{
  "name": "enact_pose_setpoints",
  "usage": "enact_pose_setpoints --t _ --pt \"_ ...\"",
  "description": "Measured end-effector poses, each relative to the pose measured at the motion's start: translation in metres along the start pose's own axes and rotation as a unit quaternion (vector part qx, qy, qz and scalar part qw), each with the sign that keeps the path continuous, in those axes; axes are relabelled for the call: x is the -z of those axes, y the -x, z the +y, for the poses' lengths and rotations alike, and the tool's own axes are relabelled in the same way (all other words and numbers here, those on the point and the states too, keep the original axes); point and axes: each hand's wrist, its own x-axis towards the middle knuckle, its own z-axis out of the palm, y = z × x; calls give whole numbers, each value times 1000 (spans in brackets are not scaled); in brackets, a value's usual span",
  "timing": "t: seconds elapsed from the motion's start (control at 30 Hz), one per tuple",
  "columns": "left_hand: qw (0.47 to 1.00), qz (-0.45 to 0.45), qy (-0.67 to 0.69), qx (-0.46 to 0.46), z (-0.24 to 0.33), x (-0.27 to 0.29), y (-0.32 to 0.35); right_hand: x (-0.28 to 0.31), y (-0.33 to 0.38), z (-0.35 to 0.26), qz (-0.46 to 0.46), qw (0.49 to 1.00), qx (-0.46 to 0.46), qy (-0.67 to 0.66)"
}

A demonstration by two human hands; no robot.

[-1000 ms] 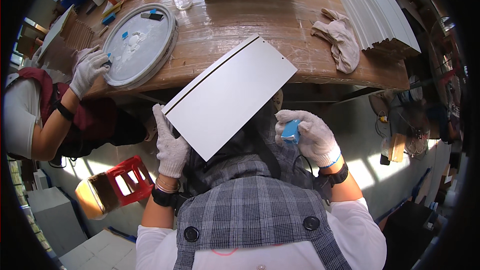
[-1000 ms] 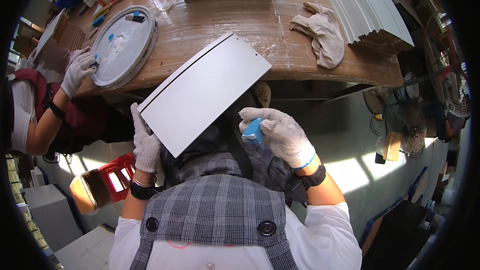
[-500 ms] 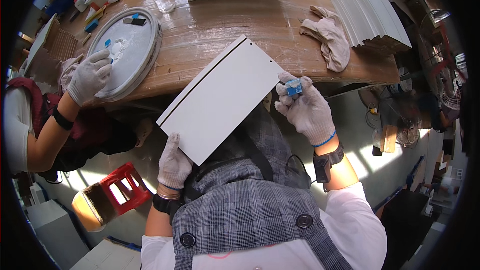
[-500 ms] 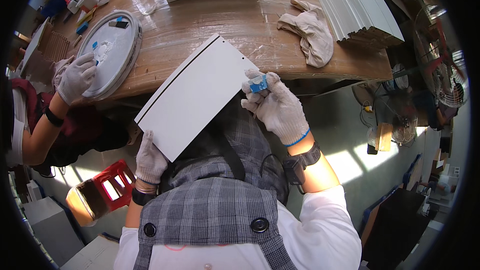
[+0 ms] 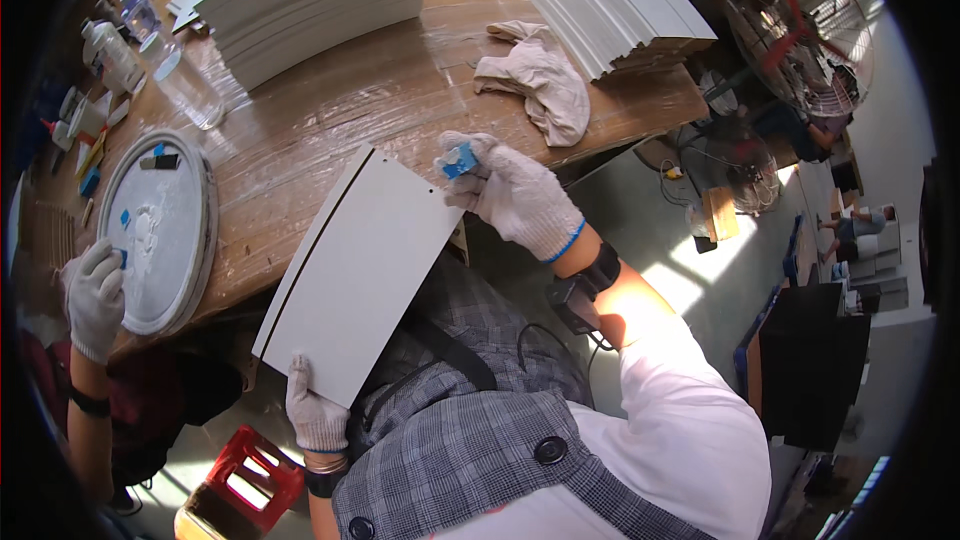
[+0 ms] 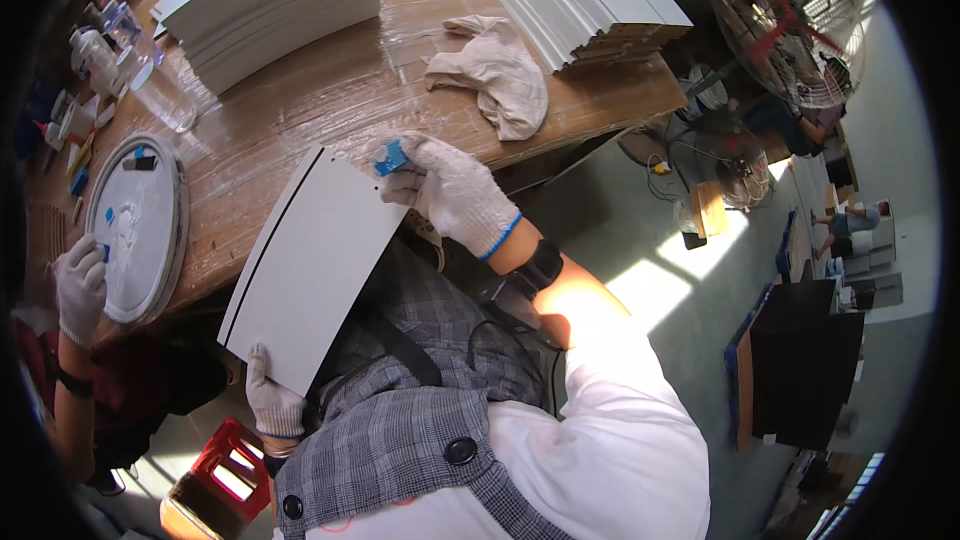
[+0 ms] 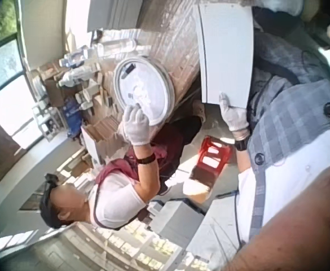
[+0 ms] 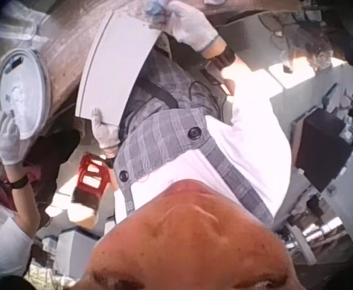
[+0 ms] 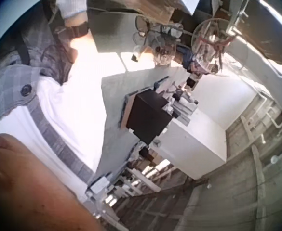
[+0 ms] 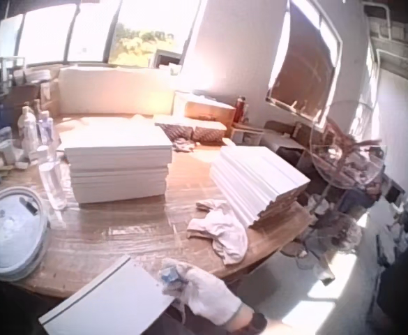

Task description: Cleaning and buffing white furniture panels with a cloth and a blue applicator sponge.

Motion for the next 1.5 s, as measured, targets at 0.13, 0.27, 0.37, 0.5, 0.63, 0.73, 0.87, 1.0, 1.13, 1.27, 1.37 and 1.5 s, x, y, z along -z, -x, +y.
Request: enact_pose_setpoints --t 0.13,0.27,0.37,0.5,0.63,0.73,0.87,1.0,1.13,1.27,1.37,1.5 --pt "1000 23 0 10 4 15 -5 -7 -18 6 -38 999 11 -11" --pt "999 6 -28 -16 7 26 -15 -26 -7 -6 -23 998 27 49" --pt "993 17 -110 29 7 9 -6 -20 5 -15 6 996 50 68" --pt "995 17 -86 37 11 19 -4 -19 -5 -10 12 998 13 62" --pt "999 -27 3 18 6 28 -10 -28 -2 -13 11 996 10 87" --pt "998 8 53 29 2 18 -8 -21 -11 -10 -4 992 17 121" --pt "999 35 39 7 -3 20 -7 -15 -31 -4 21 975 27 219" --pt "999 11 39 5 3 5 4 -25 -54 6 81 854 132 497" --pt "998 38 56 2 2 12 3 -21 -63 15 -27 675 327 661" --pt "998 4 67 10 2 14 1 -22 -68 18 -43 628 344 697" --pt "998 17 55 -6 0 13 1 -23 -68 19 -57 601 353 714" --pt "999 29 30 -20 -2 17 0 -25 -65 16 -57 577 347 737"
